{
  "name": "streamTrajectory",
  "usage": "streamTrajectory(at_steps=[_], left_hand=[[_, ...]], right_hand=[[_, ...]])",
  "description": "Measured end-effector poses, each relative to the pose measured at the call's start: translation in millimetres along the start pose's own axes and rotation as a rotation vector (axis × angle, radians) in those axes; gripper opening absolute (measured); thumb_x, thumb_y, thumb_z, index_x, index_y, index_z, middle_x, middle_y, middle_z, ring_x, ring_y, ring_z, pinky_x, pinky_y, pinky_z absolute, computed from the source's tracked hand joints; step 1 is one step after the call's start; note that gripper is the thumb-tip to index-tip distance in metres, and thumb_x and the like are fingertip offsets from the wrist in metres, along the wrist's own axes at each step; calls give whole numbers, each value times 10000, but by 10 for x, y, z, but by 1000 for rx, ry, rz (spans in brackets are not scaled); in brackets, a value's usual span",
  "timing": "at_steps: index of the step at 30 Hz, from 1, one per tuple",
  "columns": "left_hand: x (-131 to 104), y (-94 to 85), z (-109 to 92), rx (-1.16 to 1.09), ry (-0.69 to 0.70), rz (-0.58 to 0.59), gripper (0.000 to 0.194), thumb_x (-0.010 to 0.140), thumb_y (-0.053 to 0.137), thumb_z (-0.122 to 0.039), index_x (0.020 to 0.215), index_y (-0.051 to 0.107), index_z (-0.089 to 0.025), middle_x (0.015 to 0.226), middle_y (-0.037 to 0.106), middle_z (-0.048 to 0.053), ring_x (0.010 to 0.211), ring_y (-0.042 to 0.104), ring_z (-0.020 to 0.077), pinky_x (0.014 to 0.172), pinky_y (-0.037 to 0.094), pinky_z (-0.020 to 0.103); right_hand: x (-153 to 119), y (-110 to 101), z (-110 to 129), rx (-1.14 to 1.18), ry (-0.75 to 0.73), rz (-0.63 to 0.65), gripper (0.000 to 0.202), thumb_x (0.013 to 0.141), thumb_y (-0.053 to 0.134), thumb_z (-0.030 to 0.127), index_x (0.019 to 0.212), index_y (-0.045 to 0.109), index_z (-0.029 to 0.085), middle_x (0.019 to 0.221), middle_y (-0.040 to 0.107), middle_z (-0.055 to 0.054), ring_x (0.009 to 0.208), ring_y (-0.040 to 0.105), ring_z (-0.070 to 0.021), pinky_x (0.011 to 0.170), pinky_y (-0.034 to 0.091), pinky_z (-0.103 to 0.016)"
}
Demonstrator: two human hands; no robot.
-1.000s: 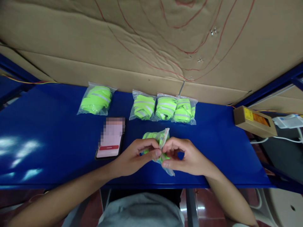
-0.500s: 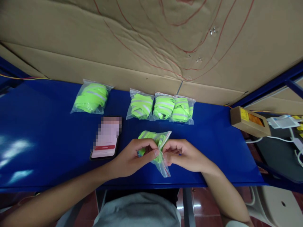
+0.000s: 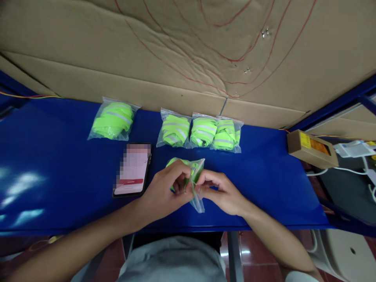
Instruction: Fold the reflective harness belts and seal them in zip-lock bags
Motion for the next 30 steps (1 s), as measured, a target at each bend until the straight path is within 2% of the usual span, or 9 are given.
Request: streamTrajectory(at_steps=[2,6,10,12,16,23,25,27,30], left_hand=[[28,-32,-64,158,8,19,53,823,564,-193,803,516,-200,830,571,-7,660,528,114,600,347,246],[109,-139,-243,388,-111,165,61,803,603,-212,792,543,-211,741,624,-22,659,565,156,579,262,275],[82,-232,-464,543,-122,168,51,858,591,-244,891,564,-216,885,677,2,722,619,183,584,252,284],[14,-228,-536,566,-96,224,50,903,566,-261,922,558,-216,924,678,12,770,633,194,605,274,287],[-130,-220,-611,409,-117,433,76,922,574,-276,882,556,-213,839,644,-13,723,573,158,636,327,278],[-229,-163,-580,-98,-182,587,320,908,654,-475,831,603,-168,733,543,-26,675,460,109,621,364,224],[-251,-134,-551,-240,-199,566,356,891,680,-473,773,572,-156,703,503,-34,651,423,95,617,351,219],[-275,-121,-539,-311,-255,486,370,885,691,-464,746,540,-156,651,449,-51,604,380,81,582,312,214],[-311,-68,-587,-257,-312,448,354,920,643,-467,779,577,-149,640,462,-41,596,378,85,562,296,221]], right_hand=[[23,10,8,-33,-43,1,231,967,647,344,825,592,171,815,642,-15,733,586,-118,692,483,-229],[-7,66,92,-191,-169,-9,188,950,663,300,832,577,182,792,630,-2,720,574,-118,702,483,-233],[-146,145,116,-212,-233,-153,114,986,602,251,891,588,190,813,626,0,727,581,-114,693,465,-224],[-242,199,88,-188,-241,-223,105,995,588,242,899,591,198,815,620,3,728,580,-113,685,457,-222],[-434,338,69,-158,-266,-271,98,1004,580,258,922,598,207,844,634,-13,765,598,-129,721,468,-239],[-746,499,99,-218,-292,-317,160,1020,557,319,932,612,198,855,658,-19,785,610,-142,741,456,-256],[-839,505,31,-143,-279,-413,195,1019,560,339,890,591,196,806,628,-8,746,591,-137,710,453,-249],[-918,514,-42,-60,-260,-519,213,1015,565,351,869,574,197,780,606,-3,723,581,-135,687,454,-243],[-963,590,-59,-89,-291,-509,157,1011,569,317,907,582,200,825,629,-13,761,595,-141,726,457,-252]])
Point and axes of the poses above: each hand's wrist, its own x-axis towards the middle knuckle, its own y-axis out of the palm, z = x × y, the point moved 3 cm from there along x, towards the middle knuckle
